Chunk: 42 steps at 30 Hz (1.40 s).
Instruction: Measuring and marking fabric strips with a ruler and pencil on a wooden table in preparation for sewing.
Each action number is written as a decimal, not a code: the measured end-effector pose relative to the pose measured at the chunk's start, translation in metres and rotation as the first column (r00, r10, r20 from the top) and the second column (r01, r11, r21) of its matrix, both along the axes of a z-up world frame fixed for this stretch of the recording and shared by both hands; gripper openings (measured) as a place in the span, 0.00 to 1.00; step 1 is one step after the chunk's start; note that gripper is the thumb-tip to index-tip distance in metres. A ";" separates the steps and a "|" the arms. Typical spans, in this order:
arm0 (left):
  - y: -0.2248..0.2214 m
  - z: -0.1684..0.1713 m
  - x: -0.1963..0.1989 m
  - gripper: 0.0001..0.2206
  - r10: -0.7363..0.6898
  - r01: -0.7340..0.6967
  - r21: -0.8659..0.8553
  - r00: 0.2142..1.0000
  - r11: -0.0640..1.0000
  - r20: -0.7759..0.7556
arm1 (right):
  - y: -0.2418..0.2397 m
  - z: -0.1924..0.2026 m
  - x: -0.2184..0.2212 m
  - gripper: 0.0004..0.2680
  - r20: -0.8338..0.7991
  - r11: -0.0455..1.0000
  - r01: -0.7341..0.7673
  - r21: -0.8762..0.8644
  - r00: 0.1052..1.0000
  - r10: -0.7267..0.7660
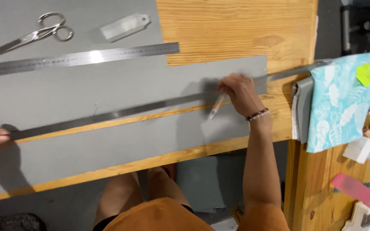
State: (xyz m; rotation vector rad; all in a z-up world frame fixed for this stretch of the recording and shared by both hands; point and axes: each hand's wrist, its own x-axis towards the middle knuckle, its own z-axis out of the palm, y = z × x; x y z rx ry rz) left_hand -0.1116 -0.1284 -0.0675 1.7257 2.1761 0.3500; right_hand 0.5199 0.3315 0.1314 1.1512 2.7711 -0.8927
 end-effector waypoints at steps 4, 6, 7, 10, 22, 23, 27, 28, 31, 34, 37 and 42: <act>0.036 0.077 0.057 0.04 0.017 -0.016 0.012 0.994 1.000 -0.103 | -0.004 -0.020 0.005 0.07 0.027 0.995 -0.045 0.085 0.999 0.043; 0.051 0.098 0.073 0.07 0.081 -0.090 -0.039 0.979 0.995 -0.190 | -0.001 -0.029 0.005 0.14 0.154 0.993 0.001 0.114 0.988 -0.019; 0.047 0.096 0.071 0.07 0.095 -0.104 -0.041 0.977 0.994 -0.192 | 0.000 -0.028 0.001 0.14 0.151 0.994 -0.013 0.112 0.988 -0.005; 0.039 0.090 0.062 0.09 0.065 -0.096 -0.085 0.949 0.992 -0.309 | 0.001 -0.017 -0.015 0.13 0.193 0.993 -0.048 0.104 0.981 0.027; 0.030 0.048 0.056 0.05 0.264 -0.285 -0.001 0.889 0.959 0.375 | -0.019 0.000 -0.019 0.08 0.372 1.000 0.013 -0.008 0.928 -0.009; 0.048 0.076 0.071 0.03 0.258 -0.269 0.019 0.940 0.963 0.223 | -0.017 -0.009 -0.017 0.06 0.394 0.999 0.033 -0.015 0.919 -0.025; 0.060 0.080 0.086 0.06 0.259 -0.222 0.190 0.945 0.956 -0.202 | -0.017 -0.020 -0.016 0.07 0.289 0.990 0.041 0.133 0.954 -0.078; 0.068 0.096 0.098 0.06 0.287 -0.250 0.184 0.935 0.951 -0.209 | -0.019 -0.022 -0.010 0.07 0.285 0.992 0.011 0.125 0.958 -0.046; 0.092 0.131 0.129 0.08 0.367 -0.361 0.172 0.930 0.917 -0.001 | -0.026 -0.020 -0.002 0.09 0.165 0.923 -0.043 0.383 0.986 -0.022; 0.101 0.144 0.159 0.22 0.449 -0.411 0.293 0.891 0.863 -0.071 | -0.045 -0.023 -0.012 0.11 -0.032 0.885 0.118 0.450 0.993 -0.116; 0.106 0.137 0.187 0.23 0.618 -0.583 0.371 0.786 0.723 0.031 | -0.061 -0.044 -0.015 0.10 -0.492 0.790 0.548 0.275 0.786 -0.374; 0.108 0.112 0.209 0.35 0.703 -0.657 0.313 0.710 0.685 -0.046 | -0.079 -0.063 -0.013 0.08 -0.402 0.681 0.409 0.607 0.897 -0.181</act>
